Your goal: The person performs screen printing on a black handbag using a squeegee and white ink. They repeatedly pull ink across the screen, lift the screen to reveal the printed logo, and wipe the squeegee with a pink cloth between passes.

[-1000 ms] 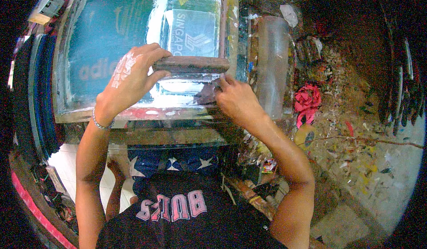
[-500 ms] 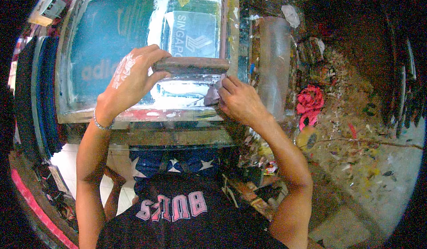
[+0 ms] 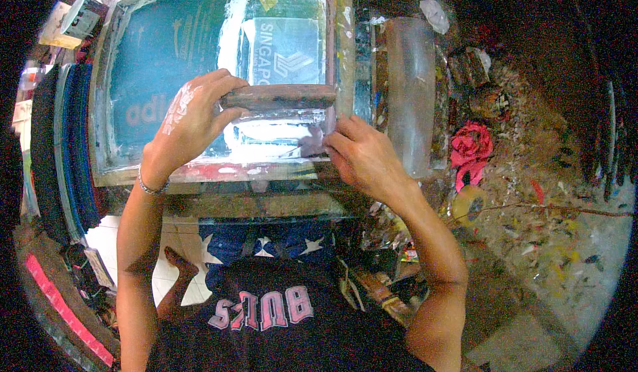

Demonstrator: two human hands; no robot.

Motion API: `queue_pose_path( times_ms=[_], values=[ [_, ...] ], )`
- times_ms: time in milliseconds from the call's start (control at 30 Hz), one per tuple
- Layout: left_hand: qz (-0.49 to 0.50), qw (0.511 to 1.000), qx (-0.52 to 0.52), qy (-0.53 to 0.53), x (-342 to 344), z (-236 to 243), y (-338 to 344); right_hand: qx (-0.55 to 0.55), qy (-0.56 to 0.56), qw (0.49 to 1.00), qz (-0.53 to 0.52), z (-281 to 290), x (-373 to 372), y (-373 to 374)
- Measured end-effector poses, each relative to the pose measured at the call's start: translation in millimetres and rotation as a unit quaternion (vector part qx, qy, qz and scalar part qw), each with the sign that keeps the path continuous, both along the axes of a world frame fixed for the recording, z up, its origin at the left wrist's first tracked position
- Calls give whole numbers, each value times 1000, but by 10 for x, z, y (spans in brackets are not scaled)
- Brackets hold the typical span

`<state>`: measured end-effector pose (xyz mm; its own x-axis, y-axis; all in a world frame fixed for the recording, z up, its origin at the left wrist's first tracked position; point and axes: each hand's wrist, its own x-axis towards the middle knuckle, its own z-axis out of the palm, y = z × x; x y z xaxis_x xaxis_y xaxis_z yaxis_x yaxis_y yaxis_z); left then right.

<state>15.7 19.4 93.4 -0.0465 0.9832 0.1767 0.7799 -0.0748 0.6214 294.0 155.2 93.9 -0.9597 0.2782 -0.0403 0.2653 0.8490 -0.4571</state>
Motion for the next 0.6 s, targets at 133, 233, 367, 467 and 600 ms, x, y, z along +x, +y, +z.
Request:
queue_pose_path(
  times_ms=[133, 233, 367, 467, 600],
  values=[
    [0, 1000, 15, -18, -7, -55, -28, -34, 11, 999, 28, 136, -175, -31],
    [21, 999, 23, 11, 20, -36, -49, -41, -49, 997, 47, 269, -186, -70],
    [35, 999, -5, -2, 52, 47, -7, -53, -57, 992, -98, 487, 263, -144],
    [31, 999, -19, -12, 85, 105, 35, -3, 9, 946, -323, 577, 902, -183],
    [23, 1000, -7, -5, 89, 120, 23, 103, -36, 833, -542, 381, 1693, 100]
  ],
)
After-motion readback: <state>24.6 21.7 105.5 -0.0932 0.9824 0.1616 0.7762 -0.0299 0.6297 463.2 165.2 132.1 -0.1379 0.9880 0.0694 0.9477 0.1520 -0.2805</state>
